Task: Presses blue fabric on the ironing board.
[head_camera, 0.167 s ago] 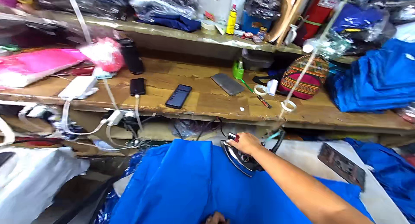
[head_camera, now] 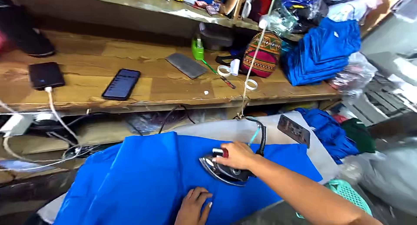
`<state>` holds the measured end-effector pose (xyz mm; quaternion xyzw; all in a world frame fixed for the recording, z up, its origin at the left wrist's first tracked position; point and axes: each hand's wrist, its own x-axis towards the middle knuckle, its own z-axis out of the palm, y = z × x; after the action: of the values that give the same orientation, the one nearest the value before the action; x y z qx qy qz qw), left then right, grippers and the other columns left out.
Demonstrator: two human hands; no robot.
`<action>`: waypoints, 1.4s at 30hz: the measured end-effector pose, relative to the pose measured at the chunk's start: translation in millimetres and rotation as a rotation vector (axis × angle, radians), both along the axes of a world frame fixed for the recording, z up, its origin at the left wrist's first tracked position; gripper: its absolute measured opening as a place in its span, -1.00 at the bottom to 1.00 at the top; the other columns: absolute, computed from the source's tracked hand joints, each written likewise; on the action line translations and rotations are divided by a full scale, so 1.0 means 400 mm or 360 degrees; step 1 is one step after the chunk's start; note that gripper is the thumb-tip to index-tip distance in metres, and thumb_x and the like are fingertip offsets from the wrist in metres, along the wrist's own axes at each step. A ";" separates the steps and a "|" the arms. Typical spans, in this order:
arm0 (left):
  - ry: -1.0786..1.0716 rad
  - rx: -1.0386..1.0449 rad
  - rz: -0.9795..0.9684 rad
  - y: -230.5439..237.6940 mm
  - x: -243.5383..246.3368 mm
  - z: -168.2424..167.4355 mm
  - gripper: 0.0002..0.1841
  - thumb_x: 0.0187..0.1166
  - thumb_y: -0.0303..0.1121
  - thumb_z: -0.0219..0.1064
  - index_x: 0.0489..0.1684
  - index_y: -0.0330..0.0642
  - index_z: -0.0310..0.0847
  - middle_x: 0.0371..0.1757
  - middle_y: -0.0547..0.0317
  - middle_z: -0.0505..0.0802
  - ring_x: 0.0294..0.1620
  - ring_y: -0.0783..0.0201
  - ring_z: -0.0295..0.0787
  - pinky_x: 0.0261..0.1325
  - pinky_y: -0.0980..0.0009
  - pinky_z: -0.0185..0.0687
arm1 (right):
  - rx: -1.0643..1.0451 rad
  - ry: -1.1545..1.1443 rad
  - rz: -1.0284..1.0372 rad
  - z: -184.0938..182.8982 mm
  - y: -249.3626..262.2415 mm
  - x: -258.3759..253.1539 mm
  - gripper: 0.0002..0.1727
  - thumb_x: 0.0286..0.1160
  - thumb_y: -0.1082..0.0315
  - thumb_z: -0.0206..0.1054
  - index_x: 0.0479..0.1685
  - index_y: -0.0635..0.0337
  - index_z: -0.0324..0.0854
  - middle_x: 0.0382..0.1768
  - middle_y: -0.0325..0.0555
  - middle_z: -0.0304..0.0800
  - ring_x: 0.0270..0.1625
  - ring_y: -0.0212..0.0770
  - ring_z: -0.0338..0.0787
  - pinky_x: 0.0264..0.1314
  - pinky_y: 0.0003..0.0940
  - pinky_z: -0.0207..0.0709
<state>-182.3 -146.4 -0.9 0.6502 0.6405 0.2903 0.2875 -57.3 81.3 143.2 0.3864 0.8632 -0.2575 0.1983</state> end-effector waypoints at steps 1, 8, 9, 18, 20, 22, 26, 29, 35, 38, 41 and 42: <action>0.0057 0.0032 -0.0010 0.007 0.006 -0.008 -0.68 0.63 -0.18 0.26 0.17 -0.05 0.82 0.32 0.06 0.81 0.38 -0.08 0.68 0.39 -0.11 0.58 | -0.0018 -0.0029 0.0039 -0.006 -0.022 0.042 -0.27 0.59 -0.39 0.17 0.18 0.15 0.69 -0.07 0.20 0.83 0.12 0.22 0.82 0.21 0.31 0.58; 0.0560 0.0010 -0.0174 -0.004 0.068 -0.103 -0.34 0.70 0.06 0.10 0.77 -0.02 0.35 0.81 0.03 0.41 0.82 -0.16 0.23 0.71 -0.26 0.14 | 0.0061 -0.0329 -0.0073 -0.058 -0.017 0.332 -0.19 0.57 -0.45 0.11 0.24 0.18 0.62 -0.07 0.26 0.84 0.13 0.29 0.82 0.24 0.31 0.56; 0.0669 0.0018 -0.0158 -0.012 0.073 -0.115 -0.34 0.71 0.10 0.05 0.78 0.02 0.33 0.81 0.08 0.40 0.82 -0.12 0.23 0.73 -0.22 0.13 | 0.0081 -0.0350 -0.0108 -0.061 0.005 0.365 -0.19 0.57 -0.46 0.09 0.25 0.17 0.62 -0.06 0.24 0.84 0.14 0.28 0.82 0.27 0.30 0.56; 0.0778 -0.0026 -0.0054 -0.016 0.080 -0.119 -0.29 0.64 0.26 -0.02 0.73 0.15 0.38 0.79 0.19 0.44 0.83 -0.05 0.22 0.73 -0.22 0.13 | 0.0300 -0.0323 -0.0307 -0.082 0.253 0.548 -0.28 0.55 -0.44 0.19 0.15 0.05 0.73 -0.10 0.09 0.89 0.11 0.15 0.86 0.18 0.22 0.63; 0.0773 0.0073 0.0076 -0.015 0.093 -0.140 -0.34 0.66 0.23 -0.11 0.64 0.18 0.49 0.72 0.22 0.54 0.79 -0.06 0.30 0.68 -0.25 0.18 | 0.0345 -0.0302 -0.0311 -0.088 0.321 0.576 -0.27 0.55 -0.44 0.20 0.17 0.05 0.74 -0.08 0.11 0.89 0.12 0.16 0.86 0.18 0.23 0.64; 0.0764 0.0176 0.0346 -0.012 0.132 -0.158 -0.38 0.68 0.17 -0.18 0.47 0.19 0.66 0.62 0.24 0.66 0.72 -0.11 0.41 0.63 -0.27 0.24 | 0.0387 -0.0261 -0.0332 -0.092 0.382 0.599 -0.27 0.56 -0.44 0.20 0.19 0.07 0.74 -0.05 0.15 0.89 0.15 0.20 0.86 0.18 0.27 0.65; 0.0654 0.0252 0.1157 -0.017 0.264 -0.127 -0.46 0.63 0.04 -0.06 0.09 0.00 0.86 0.44 -0.07 0.77 0.59 -0.39 0.47 0.50 -0.44 0.22 | 0.0324 -0.0177 -0.0377 -0.083 0.454 0.629 -0.29 0.62 -0.36 0.21 0.18 0.16 0.73 0.02 0.23 0.86 0.19 0.26 0.83 0.21 0.34 0.60; 0.0590 0.0252 0.1718 -0.040 0.329 -0.077 -0.50 0.50 -0.05 0.10 0.09 -0.18 0.83 0.47 -0.40 0.65 0.53 -0.60 0.39 0.50 -0.50 0.10 | 0.0303 -0.0075 -0.0258 -0.061 0.421 0.641 -0.34 0.60 -0.34 0.27 0.03 0.16 0.75 -0.14 0.18 0.86 0.05 0.23 0.85 0.09 0.32 0.62; 0.0375 0.0272 0.2071 -0.043 0.360 -0.015 -0.54 0.44 -0.23 0.23 0.18 -0.37 0.73 0.51 -0.50 0.56 0.54 -0.59 0.35 0.54 -0.47 0.07 | 0.0152 -0.0170 0.0182 -0.023 0.297 0.640 -0.33 0.59 -0.38 0.21 0.11 0.09 0.73 -0.12 0.11 0.86 0.08 0.15 0.84 0.16 0.22 0.61; 0.0329 0.0330 0.1589 0.053 0.370 0.027 -0.57 0.56 -0.20 0.18 0.19 -0.31 0.76 0.39 -0.27 0.74 0.52 -0.39 0.52 0.56 -0.41 0.23 | 0.0057 -0.0210 0.0246 -0.045 0.251 0.653 -0.27 0.62 -0.39 0.14 0.21 0.14 0.69 -0.01 0.18 0.84 0.18 0.20 0.82 0.23 0.28 0.59; 0.0296 0.0230 0.0972 0.221 0.390 0.045 -0.59 0.61 -0.16 0.21 0.28 -0.14 0.75 0.45 0.01 0.75 0.61 -0.12 0.52 0.62 -0.27 0.31 | 0.0038 -0.0269 0.0229 -0.065 0.230 0.691 -0.22 0.61 -0.42 0.11 0.26 0.16 0.65 0.03 0.22 0.83 0.22 0.24 0.81 0.26 0.30 0.57; 0.0298 0.0140 0.0790 0.283 0.401 0.055 -0.59 0.63 -0.16 0.24 0.35 -0.10 0.72 0.53 0.06 0.70 0.68 -0.07 0.44 0.68 -0.23 0.26 | 0.0041 -0.0286 0.0224 -0.067 0.230 0.706 -0.22 0.61 -0.42 0.11 0.25 0.16 0.64 0.03 0.23 0.83 0.22 0.24 0.81 0.26 0.30 0.57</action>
<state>-22.1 -33.1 21.0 0.5092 0.7908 0.3182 0.1184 225.3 173.3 116.5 0.3489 0.8701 -0.1962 0.2875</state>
